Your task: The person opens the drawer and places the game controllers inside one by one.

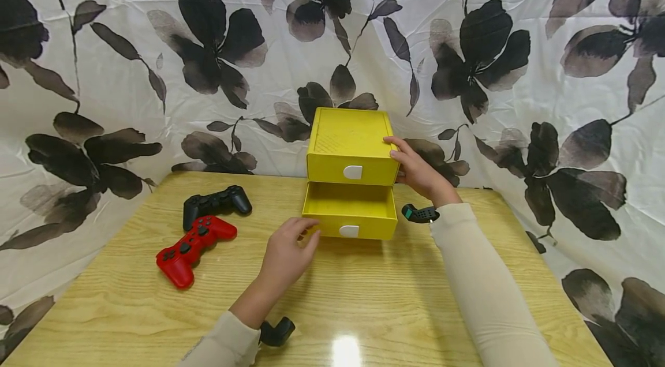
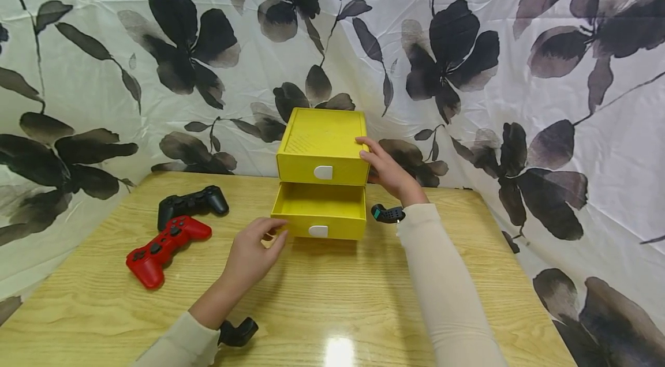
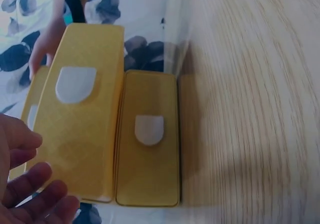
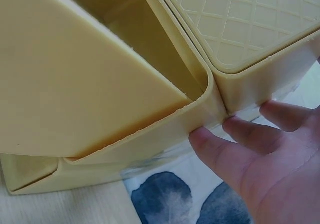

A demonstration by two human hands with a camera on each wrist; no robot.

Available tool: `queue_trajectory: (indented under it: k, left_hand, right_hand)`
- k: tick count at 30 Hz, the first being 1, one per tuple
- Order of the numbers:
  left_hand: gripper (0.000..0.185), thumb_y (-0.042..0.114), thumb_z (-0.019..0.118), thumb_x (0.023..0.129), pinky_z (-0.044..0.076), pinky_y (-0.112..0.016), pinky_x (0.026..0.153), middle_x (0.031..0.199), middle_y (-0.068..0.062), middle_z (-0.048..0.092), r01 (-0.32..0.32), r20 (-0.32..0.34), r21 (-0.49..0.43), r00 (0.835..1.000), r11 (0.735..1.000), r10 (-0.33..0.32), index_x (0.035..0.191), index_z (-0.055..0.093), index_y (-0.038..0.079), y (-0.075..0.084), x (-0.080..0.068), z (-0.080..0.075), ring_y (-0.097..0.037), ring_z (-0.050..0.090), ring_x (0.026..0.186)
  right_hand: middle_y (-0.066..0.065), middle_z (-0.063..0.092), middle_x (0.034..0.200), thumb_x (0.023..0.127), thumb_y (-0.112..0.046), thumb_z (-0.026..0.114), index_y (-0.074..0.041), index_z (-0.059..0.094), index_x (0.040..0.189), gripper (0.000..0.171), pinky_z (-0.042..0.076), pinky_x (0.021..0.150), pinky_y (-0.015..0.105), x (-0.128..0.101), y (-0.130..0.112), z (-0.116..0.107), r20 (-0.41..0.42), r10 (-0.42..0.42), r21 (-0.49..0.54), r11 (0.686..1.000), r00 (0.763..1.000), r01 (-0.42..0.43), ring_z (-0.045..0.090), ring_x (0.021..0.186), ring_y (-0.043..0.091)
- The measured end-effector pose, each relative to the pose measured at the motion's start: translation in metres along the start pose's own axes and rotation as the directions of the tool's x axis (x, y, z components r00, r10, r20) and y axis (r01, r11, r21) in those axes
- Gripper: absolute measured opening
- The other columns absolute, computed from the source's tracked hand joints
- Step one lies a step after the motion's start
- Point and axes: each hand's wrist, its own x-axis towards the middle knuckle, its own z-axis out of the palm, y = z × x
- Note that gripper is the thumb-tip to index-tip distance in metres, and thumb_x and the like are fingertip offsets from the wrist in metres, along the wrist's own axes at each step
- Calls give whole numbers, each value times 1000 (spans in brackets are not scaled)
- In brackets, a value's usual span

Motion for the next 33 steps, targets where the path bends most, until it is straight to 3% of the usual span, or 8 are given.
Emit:
queue_trajectory:
  k: [7, 14, 21, 29, 33]
  left_hand:
    - [23, 14, 75, 83, 57, -38, 81, 104, -5, 69, 65, 52, 39, 996, 997, -67, 105, 72, 11, -6, -2, -15, -22, 65, 95]
    - [28, 19, 72, 86, 55, -44, 86, 110, -7, 68, 161, 137, 96, 975, 982, -173, 113, 68, 12, -21, 0, -30, -26, 63, 102]
    - [31, 19, 70, 87, 53, -48, 88, 112, -12, 67, 182, 181, 140, 962, 973, -206, 116, 66, 11, -38, 0, -41, -31, 63, 104]
    - [41, 25, 69, 87, 49, -55, 92, 122, -19, 63, 214, 240, 252, 931, 944, -275, 123, 63, 7, -55, 2, -52, -39, 60, 110]
    - [43, 28, 68, 87, 48, -60, 90, 123, -23, 62, 205, 229, 324, 930, 923, -287, 123, 63, 6, -61, 2, -55, -44, 59, 110]
  right_hand:
    - [14, 24, 154, 104, -39, 35, -25, 16, 151, 53, 34, 110, 60, 0, 1, -1, -2, -2, 1, 1000, 1000, 2, 39, 133, 38]
    - [14, 23, 154, 103, -40, 35, -26, 16, 151, 53, 33, 110, 61, 0, 2, 0, -3, -4, -2, 1000, 1000, 4, 38, 133, 38]
    - [13, 21, 155, 103, -40, 35, -26, 16, 151, 53, 32, 111, 61, 1, 3, -1, -2, -7, -1, 1000, 1000, 7, 36, 135, 37]
    - [13, 22, 154, 104, -39, 35, -26, 17, 151, 52, 34, 110, 59, 2, 4, -1, 2, -10, 9, 1000, 1000, 10, 38, 133, 36]
    - [13, 22, 154, 104, -40, 34, -26, 16, 151, 52, 33, 110, 60, 2, 5, -2, 2, -12, -2, 1000, 1000, 12, 38, 133, 36]
